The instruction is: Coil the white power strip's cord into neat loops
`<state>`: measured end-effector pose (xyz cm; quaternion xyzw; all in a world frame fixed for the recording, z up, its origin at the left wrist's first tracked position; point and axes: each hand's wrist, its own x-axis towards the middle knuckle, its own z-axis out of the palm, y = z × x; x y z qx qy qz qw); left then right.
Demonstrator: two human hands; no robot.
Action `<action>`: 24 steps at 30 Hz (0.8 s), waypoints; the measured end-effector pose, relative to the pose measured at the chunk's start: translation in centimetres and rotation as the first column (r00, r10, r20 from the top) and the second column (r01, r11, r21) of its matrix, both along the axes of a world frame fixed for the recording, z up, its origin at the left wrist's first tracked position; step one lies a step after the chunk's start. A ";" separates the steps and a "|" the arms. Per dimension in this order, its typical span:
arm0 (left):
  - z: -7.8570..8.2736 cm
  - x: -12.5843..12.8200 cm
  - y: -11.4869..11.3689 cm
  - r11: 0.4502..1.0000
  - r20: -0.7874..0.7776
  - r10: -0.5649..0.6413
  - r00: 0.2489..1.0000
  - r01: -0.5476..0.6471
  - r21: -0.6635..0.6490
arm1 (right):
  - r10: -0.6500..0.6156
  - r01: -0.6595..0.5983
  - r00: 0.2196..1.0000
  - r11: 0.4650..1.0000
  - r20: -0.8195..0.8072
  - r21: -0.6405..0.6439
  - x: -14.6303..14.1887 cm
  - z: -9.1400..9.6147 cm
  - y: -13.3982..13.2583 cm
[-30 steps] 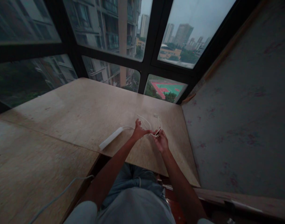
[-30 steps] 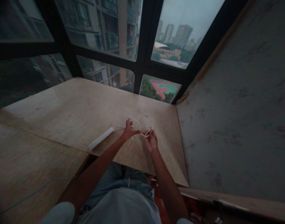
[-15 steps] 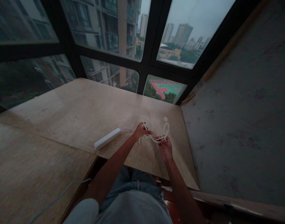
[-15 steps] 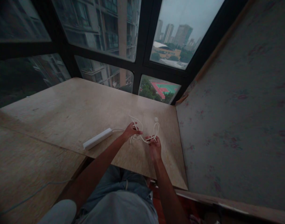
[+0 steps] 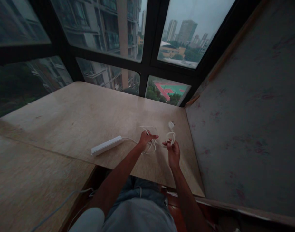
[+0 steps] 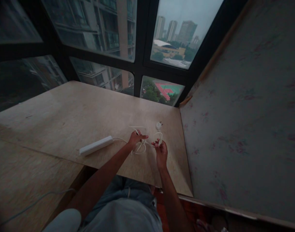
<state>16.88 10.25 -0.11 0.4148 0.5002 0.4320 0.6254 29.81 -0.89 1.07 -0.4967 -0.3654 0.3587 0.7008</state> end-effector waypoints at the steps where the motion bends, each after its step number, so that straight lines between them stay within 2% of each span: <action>1: -0.1 0.1 0.1 1.000 0.013 -0.008 1.000 0.008 -0.001 | 0.010 -0.010 0.999 1.000 0.038 -0.011 0.3 0.1 0.2; 4: -0.4 0.3 0.4 0.999 0.064 -0.048 0.997 0.050 -0.020 | 0.090 -0.084 0.970 0.996 0.225 -0.039 1.2 0.5 0.8; 7: -0.7 0.1 0.8 0.992 0.121 -0.100 0.988 0.108 -0.059 | 0.190 -0.176 0.873 0.982 0.450 -0.072 2.0 1.2 1.1; 10: -1.0 -0.6 1.4 0.982 0.172 -0.145 0.974 0.163 -0.095 | 0.253 -0.251 0.803 0.965 0.540 -0.079 2.6 1.6 1.5; 14: -1.0 -2.4 1.8 0.969 0.214 -0.207 0.955 0.231 -0.093 | 0.275 -0.263 0.807 0.960 0.523 -0.098 3.3 1.0 1.8; 17: -0.8 -4.6 1.5 0.960 0.225 -0.263 0.938 0.277 -0.034 | 0.240 -0.214 0.875 0.971 0.420 -0.109 3.9 0.0 2.2; 19: -0.6 -6.2 1.0 0.944 0.198 -0.329 0.923 0.324 0.058 | 0.187 -0.161 0.929 0.981 0.319 -0.106 4.2 -0.7 2.5; 22: -0.3 -8.5 0.5 0.858 0.045 -0.462 0.886 0.433 0.275 | 0.091 -0.068 0.969 0.992 0.230 -0.107 4.3 -1.2 3.2; 24: 0.0 -9.6 0.5 0.793 -0.043 -0.511 0.858 0.490 0.362 | 0.048 -0.025 0.976 0.993 0.210 -0.112 4.3 -1.5 3.7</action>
